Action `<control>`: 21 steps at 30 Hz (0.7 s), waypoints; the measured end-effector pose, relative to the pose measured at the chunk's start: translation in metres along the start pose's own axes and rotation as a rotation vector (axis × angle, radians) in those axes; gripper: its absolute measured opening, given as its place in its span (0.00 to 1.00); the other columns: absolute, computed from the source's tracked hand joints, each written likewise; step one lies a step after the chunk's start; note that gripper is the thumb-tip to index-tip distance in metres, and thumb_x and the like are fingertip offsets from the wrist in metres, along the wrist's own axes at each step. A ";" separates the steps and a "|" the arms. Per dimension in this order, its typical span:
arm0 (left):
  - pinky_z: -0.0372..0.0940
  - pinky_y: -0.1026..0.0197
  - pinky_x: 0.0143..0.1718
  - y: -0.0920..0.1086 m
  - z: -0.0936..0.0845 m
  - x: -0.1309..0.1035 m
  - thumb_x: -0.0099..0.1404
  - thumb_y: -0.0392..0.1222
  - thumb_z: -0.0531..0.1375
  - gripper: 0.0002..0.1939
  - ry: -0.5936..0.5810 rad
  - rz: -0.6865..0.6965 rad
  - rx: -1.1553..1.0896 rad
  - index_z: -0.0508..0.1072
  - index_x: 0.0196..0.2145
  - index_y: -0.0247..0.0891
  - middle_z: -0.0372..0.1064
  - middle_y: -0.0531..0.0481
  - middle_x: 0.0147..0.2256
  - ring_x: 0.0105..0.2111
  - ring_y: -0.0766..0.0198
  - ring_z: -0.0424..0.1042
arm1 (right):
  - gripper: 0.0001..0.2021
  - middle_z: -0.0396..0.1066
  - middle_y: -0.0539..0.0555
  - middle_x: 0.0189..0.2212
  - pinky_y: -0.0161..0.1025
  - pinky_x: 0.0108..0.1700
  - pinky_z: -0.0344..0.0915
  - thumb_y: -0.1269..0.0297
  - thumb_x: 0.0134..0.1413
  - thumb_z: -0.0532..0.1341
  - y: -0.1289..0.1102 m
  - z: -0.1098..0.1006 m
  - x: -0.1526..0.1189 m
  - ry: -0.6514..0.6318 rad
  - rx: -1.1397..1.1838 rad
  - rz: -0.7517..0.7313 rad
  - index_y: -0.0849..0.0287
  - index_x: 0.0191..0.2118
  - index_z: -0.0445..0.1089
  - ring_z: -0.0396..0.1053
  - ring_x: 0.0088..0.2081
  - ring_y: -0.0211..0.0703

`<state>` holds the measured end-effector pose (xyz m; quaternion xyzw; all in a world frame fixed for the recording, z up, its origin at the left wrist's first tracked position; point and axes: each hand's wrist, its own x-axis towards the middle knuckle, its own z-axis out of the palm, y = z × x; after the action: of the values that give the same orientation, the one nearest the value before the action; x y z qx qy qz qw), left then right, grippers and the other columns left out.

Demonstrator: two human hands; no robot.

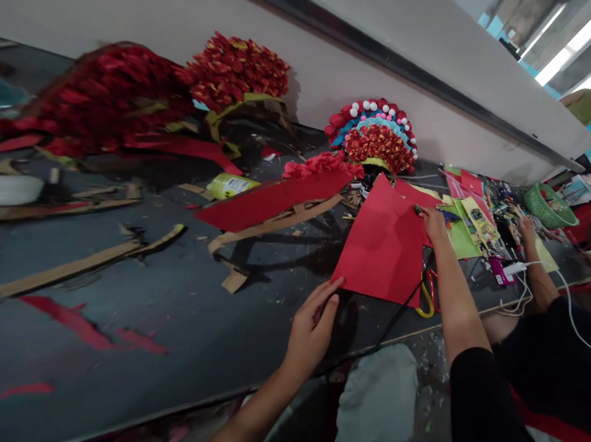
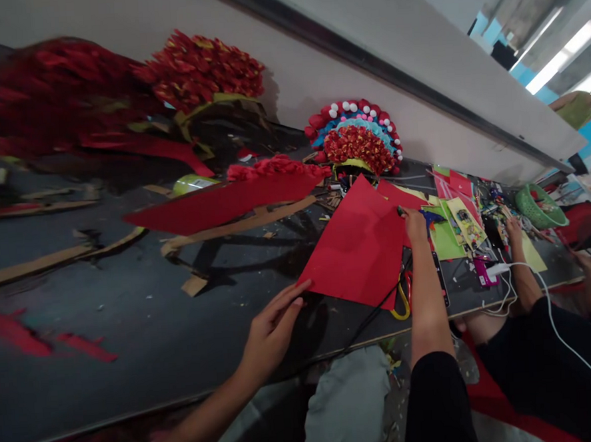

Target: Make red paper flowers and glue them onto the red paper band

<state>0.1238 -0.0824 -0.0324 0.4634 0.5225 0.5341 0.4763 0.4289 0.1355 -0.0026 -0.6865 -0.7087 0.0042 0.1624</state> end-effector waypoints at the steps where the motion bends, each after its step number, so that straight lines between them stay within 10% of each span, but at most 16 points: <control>1: 0.63 0.52 0.53 0.000 0.000 0.000 0.62 0.52 0.54 0.22 0.002 -0.002 -0.001 0.74 0.45 0.34 0.70 0.40 0.48 0.49 0.55 0.69 | 0.17 0.75 0.59 0.45 0.42 0.53 0.63 0.74 0.54 0.54 0.000 0.001 0.000 0.009 0.008 0.001 0.60 0.47 0.72 0.72 0.47 0.46; 21: 0.63 0.53 0.53 -0.006 -0.002 -0.002 0.61 0.55 0.56 0.21 0.043 -0.021 -0.018 0.75 0.45 0.39 0.71 0.44 0.48 0.50 0.55 0.67 | 0.10 0.78 0.56 0.37 0.42 0.48 0.65 0.69 0.50 0.60 0.005 -0.003 0.006 0.064 0.109 0.073 0.58 0.37 0.77 0.74 0.40 0.46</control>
<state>0.1225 -0.0851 -0.0389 0.4422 0.5325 0.5436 0.4747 0.4345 0.1412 0.0004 -0.7017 -0.6765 0.0270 0.2219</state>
